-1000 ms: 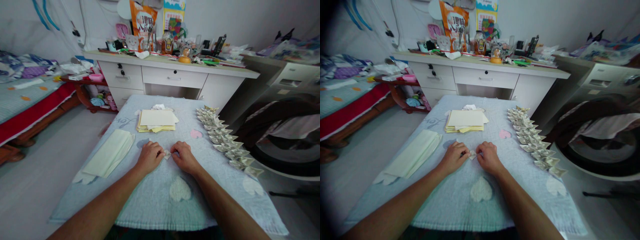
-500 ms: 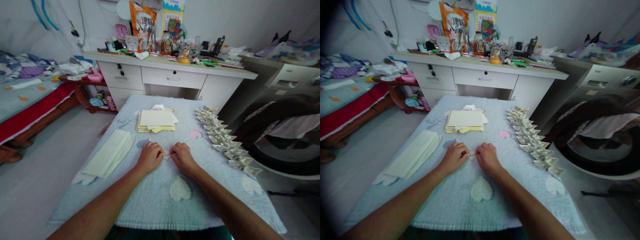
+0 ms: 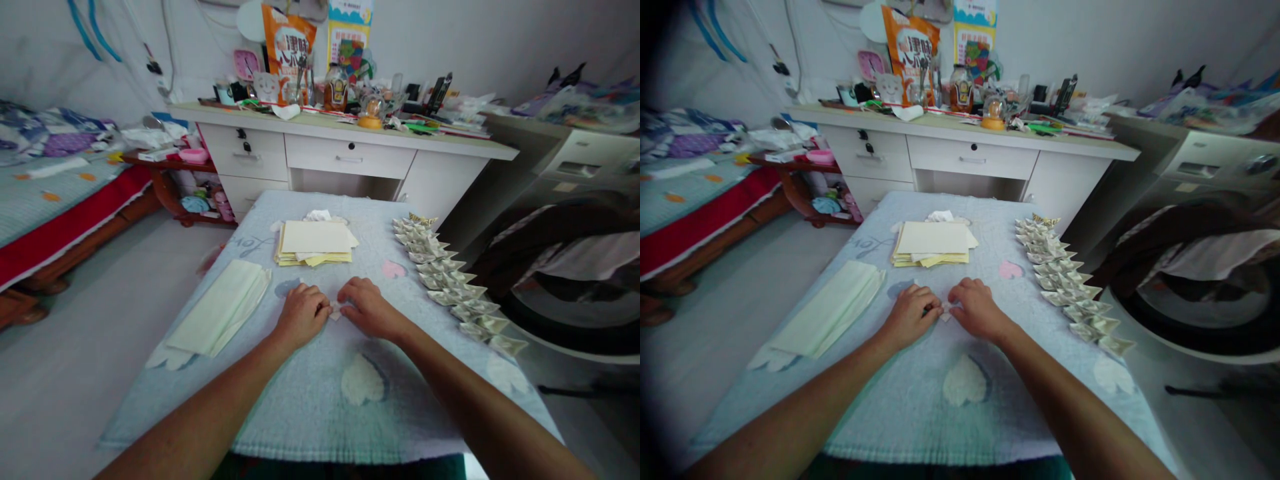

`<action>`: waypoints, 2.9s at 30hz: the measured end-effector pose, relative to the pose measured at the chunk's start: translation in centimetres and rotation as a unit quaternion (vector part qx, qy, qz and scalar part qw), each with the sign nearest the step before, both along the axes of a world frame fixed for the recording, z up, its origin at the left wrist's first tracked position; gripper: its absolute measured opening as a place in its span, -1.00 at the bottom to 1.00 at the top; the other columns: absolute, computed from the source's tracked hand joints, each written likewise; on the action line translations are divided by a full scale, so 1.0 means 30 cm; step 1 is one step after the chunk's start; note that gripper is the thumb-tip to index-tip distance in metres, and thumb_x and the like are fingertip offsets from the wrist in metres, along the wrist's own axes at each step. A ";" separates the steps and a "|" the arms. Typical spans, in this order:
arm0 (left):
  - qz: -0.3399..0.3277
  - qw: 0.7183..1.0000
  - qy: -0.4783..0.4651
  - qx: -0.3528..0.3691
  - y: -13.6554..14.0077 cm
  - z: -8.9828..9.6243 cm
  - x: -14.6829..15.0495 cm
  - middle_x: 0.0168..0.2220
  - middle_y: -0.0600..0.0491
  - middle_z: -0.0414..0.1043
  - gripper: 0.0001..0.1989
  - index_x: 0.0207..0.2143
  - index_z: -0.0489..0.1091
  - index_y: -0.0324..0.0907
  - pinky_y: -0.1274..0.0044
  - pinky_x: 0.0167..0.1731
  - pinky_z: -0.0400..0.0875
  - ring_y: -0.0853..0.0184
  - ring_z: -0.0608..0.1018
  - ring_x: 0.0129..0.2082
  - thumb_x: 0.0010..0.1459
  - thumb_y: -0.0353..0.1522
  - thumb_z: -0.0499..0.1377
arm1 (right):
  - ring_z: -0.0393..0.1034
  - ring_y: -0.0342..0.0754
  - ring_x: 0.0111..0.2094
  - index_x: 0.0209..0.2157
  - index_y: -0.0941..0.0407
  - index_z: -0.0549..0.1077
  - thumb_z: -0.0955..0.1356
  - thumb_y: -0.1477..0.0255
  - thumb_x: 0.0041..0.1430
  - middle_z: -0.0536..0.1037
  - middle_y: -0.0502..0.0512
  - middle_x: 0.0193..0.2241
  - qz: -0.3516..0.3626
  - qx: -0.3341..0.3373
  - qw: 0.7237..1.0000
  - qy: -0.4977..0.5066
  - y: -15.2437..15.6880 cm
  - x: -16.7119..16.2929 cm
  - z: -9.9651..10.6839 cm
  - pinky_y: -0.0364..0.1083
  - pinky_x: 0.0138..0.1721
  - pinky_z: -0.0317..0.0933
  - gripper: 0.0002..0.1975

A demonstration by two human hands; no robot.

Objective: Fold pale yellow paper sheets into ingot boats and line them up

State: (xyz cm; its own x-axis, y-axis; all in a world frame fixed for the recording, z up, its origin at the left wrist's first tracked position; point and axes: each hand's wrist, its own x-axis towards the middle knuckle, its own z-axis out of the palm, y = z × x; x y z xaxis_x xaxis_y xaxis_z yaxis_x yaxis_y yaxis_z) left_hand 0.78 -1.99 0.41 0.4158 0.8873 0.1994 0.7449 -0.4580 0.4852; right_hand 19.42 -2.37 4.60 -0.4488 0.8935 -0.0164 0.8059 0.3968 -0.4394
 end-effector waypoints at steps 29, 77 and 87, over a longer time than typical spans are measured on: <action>0.041 0.999 -0.013 -0.018 -0.014 0.000 -0.021 -0.33 0.07 0.45 -0.92 -0.40 0.45 -0.12 0.40 -0.21 0.19 0.23 0.41 -0.22 0.07 -0.32 0.19 | 0.16 -0.02 -0.14 -0.40 0.12 0.41 0.34 0.48 0.12 0.37 0.06 -0.24 -0.058 0.028 0.997 0.031 0.018 -0.054 -0.109 -0.04 -0.14 -0.02 -0.97; 0.090 0.995 -0.012 -0.038 -0.006 -0.001 0.007 -0.45 0.13 0.47 -0.92 -0.50 0.42 -0.13 0.42 -0.26 0.10 0.27 0.41 -0.30 0.04 -0.35 0.20 | 0.10 0.10 0.05 -0.07 0.00 0.33 0.31 0.36 0.13 0.28 0.15 0.01 -0.098 0.075 0.991 -0.041 0.020 -0.057 -0.132 0.11 0.08 -0.08 -0.70; 0.084 0.996 -0.012 -0.039 -0.006 -0.002 0.006 -0.44 0.12 0.47 -0.91 -0.48 0.43 -0.13 0.42 -0.26 0.11 0.27 0.41 -0.30 0.06 -0.34 0.18 | 0.14 0.10 -0.02 -0.15 0.11 0.30 0.31 0.22 0.14 0.33 0.18 -0.06 -0.096 0.101 0.990 -0.038 0.013 -0.055 -0.132 0.08 0.04 -0.02 -0.68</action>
